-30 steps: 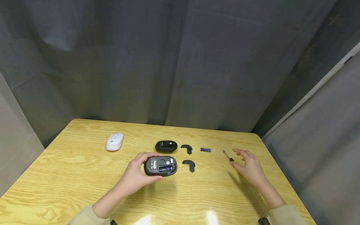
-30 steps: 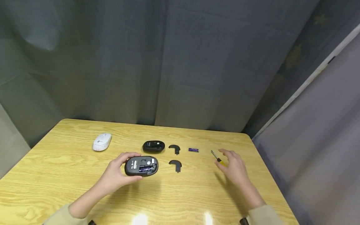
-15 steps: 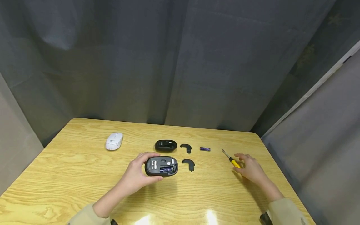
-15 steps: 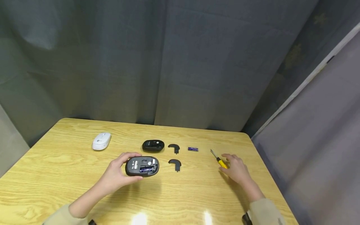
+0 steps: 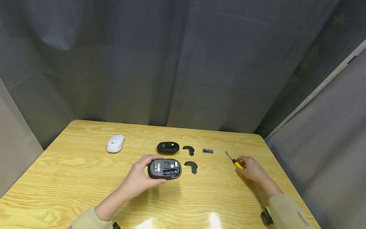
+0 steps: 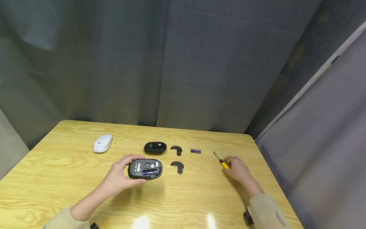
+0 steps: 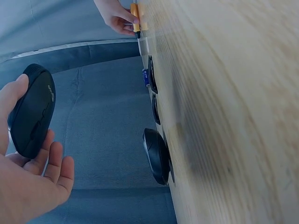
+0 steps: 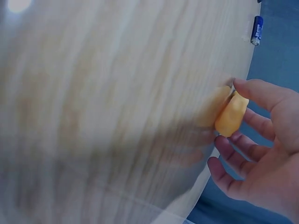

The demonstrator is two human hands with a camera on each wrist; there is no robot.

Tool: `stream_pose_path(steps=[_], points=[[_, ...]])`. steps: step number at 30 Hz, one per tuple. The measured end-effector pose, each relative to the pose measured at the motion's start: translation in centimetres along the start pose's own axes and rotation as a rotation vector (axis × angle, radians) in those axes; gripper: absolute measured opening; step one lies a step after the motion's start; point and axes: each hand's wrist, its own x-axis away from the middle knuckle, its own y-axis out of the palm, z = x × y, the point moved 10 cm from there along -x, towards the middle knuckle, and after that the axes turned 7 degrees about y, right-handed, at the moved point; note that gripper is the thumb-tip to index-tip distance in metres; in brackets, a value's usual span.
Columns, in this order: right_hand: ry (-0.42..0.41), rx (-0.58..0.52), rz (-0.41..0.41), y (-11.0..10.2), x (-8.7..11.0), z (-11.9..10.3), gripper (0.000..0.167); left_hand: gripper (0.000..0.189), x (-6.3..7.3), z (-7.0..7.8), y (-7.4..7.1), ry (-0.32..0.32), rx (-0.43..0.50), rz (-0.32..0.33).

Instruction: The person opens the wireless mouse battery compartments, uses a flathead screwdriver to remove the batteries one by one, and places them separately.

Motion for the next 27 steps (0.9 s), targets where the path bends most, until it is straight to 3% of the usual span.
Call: stream_pose_path(steps=[11,17,27], points=[[0.013,-0.014,0.033,0.6,-1.3,1.1,0.024,0.071,0.0,0.0,0.0,-0.013,0.001,-0.007],[0.002,-0.025,0.045,0.5,-1.4,0.9,0.021,0.07,0.1,0.1,-0.1,-0.006,0.006,-0.002],[0.052,-0.056,0.052,-0.1,-1.3,1.1,0.019,0.07,0.1,-0.2,-0.2,-0.039,0.015,-0.005]])
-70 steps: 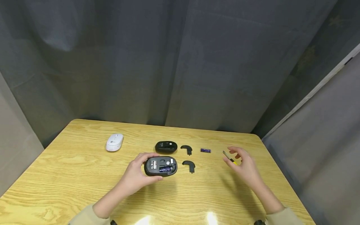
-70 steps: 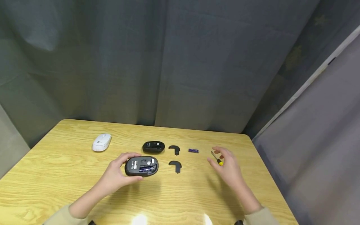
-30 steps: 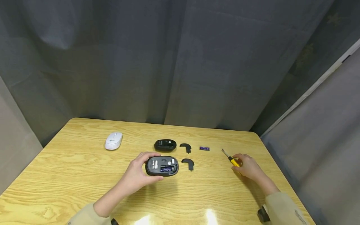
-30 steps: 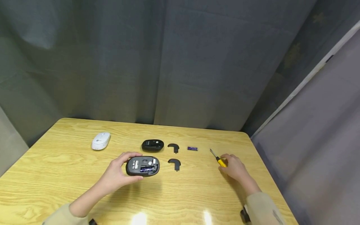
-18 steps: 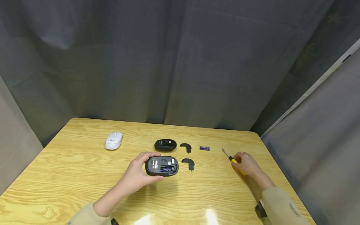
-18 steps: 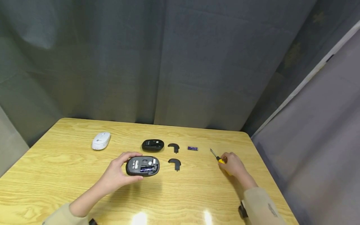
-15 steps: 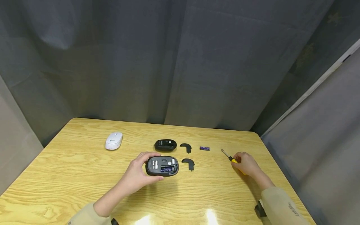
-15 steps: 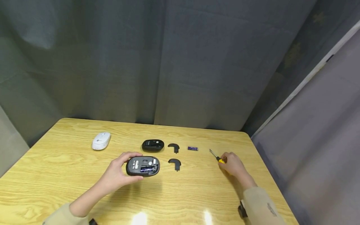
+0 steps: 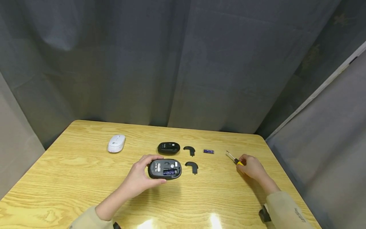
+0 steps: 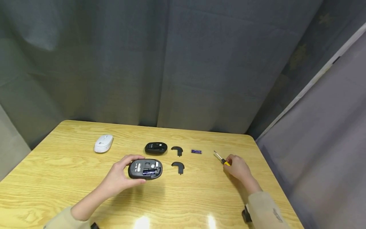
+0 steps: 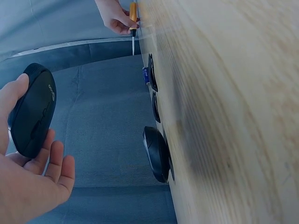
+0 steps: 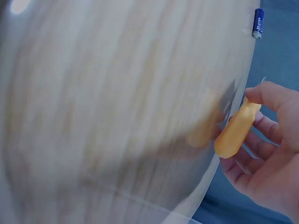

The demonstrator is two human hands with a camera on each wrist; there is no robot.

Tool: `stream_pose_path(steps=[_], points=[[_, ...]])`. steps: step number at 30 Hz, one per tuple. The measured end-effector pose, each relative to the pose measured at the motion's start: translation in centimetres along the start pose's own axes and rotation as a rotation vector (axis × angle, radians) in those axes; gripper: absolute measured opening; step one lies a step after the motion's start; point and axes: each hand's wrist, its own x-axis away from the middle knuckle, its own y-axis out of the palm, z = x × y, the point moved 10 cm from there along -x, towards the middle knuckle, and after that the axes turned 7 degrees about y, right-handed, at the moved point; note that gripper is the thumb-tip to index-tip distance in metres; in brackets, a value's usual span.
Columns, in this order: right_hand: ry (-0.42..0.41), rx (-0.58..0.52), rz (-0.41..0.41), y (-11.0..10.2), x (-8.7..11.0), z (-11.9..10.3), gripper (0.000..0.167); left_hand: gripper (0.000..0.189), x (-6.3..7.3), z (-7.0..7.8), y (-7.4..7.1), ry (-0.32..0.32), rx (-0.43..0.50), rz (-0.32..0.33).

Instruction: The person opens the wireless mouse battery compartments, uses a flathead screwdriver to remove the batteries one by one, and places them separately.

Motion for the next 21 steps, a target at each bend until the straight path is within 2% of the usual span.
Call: stream_pose_path(steps=[9,21], points=[[-0.003,-0.052,0.034,-1.5,0.4,-1.0,0.021,0.067,0.0,-0.1,0.0,-0.003,-0.004,-0.012],[-0.121,-0.092,0.129,-4.3,1.4,-4.2,0.021,0.071,0.0,-0.2,0.1,-0.007,0.004,-0.011]])
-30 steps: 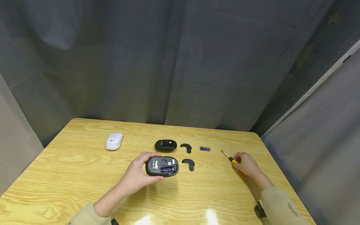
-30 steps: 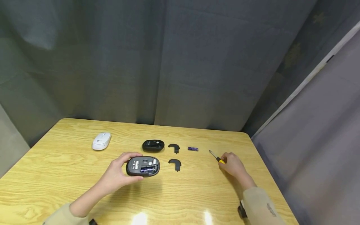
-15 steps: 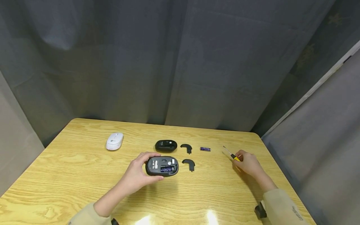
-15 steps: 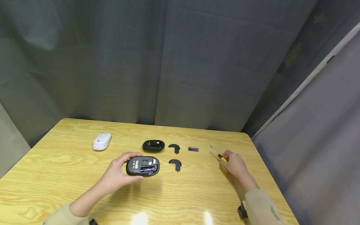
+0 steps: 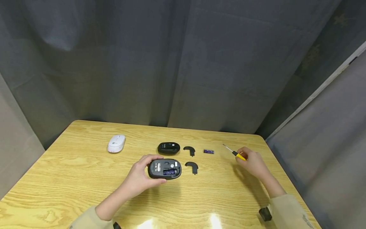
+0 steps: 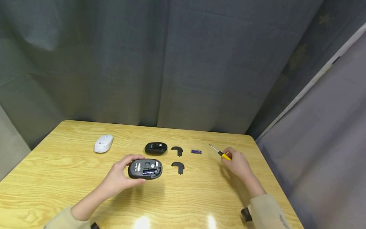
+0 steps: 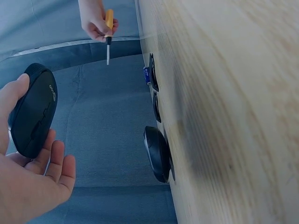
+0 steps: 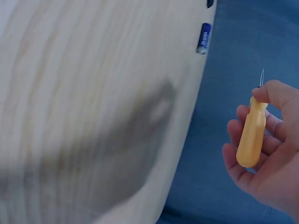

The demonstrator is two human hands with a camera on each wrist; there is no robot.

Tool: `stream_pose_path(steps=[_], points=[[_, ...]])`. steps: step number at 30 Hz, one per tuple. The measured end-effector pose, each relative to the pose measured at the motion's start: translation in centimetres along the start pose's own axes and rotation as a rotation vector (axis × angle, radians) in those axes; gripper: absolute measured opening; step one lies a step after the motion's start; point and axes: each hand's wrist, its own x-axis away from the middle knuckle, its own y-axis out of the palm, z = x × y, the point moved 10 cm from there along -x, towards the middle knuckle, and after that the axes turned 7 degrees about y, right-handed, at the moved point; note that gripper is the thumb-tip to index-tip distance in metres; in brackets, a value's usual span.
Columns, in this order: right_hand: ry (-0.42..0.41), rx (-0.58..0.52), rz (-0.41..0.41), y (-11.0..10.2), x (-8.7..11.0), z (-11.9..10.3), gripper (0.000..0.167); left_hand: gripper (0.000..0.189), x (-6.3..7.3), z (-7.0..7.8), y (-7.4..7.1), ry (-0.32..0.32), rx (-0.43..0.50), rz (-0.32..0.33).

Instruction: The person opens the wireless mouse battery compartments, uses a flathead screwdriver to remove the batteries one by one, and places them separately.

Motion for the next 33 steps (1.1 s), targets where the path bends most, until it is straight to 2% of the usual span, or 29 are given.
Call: stream_pose_path(steps=[8,16,25,33], points=[[-0.046,-0.004,0.066,-2.0,0.3,-2.8,0.022,0.07,-0.1,-0.1,-0.1,-0.026,0.016,-0.001],[-0.165,-0.005,0.167,-3.8,1.0,-6.2,0.022,0.07,-0.2,-0.2,-0.1,-0.021,0.007,-0.004],[-0.199,-0.012,0.186,-5.2,1.8,-9.5,0.023,0.07,-0.2,-0.1,-0.3,-0.037,0.008,0.0],[-0.296,-0.041,0.225,-6.2,2.9,-12.7,0.023,0.069,-0.3,0.0,-0.6,-0.039,0.005,-0.002]])
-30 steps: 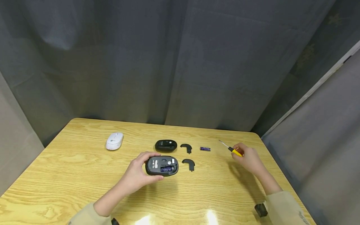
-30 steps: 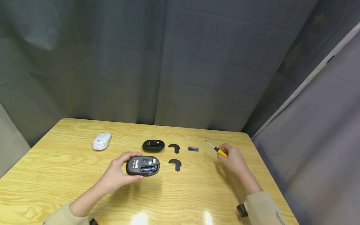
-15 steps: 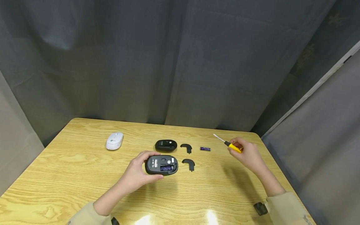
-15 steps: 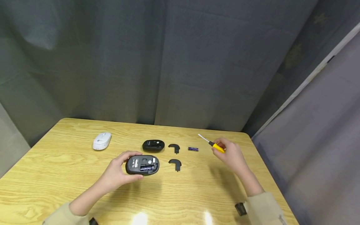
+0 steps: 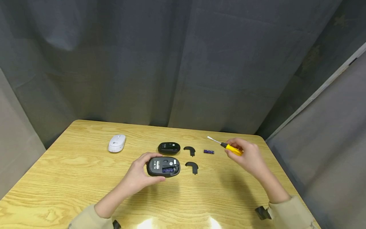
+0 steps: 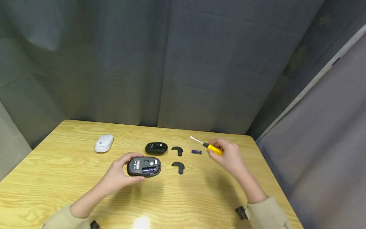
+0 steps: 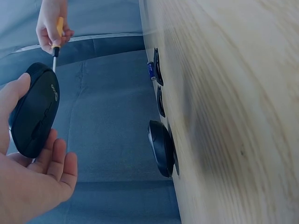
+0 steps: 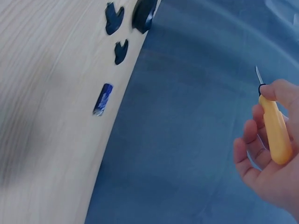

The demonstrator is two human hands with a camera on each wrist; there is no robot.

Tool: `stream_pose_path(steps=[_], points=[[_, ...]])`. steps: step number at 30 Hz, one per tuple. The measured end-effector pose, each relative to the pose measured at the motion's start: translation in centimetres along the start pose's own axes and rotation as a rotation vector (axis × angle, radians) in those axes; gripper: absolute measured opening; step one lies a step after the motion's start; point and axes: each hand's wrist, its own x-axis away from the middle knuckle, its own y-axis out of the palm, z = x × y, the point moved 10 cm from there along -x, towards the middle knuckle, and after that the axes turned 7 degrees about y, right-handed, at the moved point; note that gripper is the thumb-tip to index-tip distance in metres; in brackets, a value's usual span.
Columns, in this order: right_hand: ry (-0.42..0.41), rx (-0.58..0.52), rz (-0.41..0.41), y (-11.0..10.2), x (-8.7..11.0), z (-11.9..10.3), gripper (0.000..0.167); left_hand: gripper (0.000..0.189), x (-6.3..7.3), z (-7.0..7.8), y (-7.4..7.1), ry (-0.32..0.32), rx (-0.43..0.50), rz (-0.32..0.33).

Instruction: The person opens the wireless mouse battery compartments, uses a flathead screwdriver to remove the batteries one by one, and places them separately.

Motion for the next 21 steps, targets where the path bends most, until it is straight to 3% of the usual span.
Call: stream_pose_path(steps=[12,21], points=[[-0.103,-0.127,-0.025,-0.4,0.4,-4.1,0.025,0.068,-0.4,0.0,-0.7,0.023,0.042,0.003],[-0.179,-0.227,-0.077,0.1,1.0,-6.0,0.028,0.066,-0.5,0.1,-0.5,0.03,0.053,-0.024]])
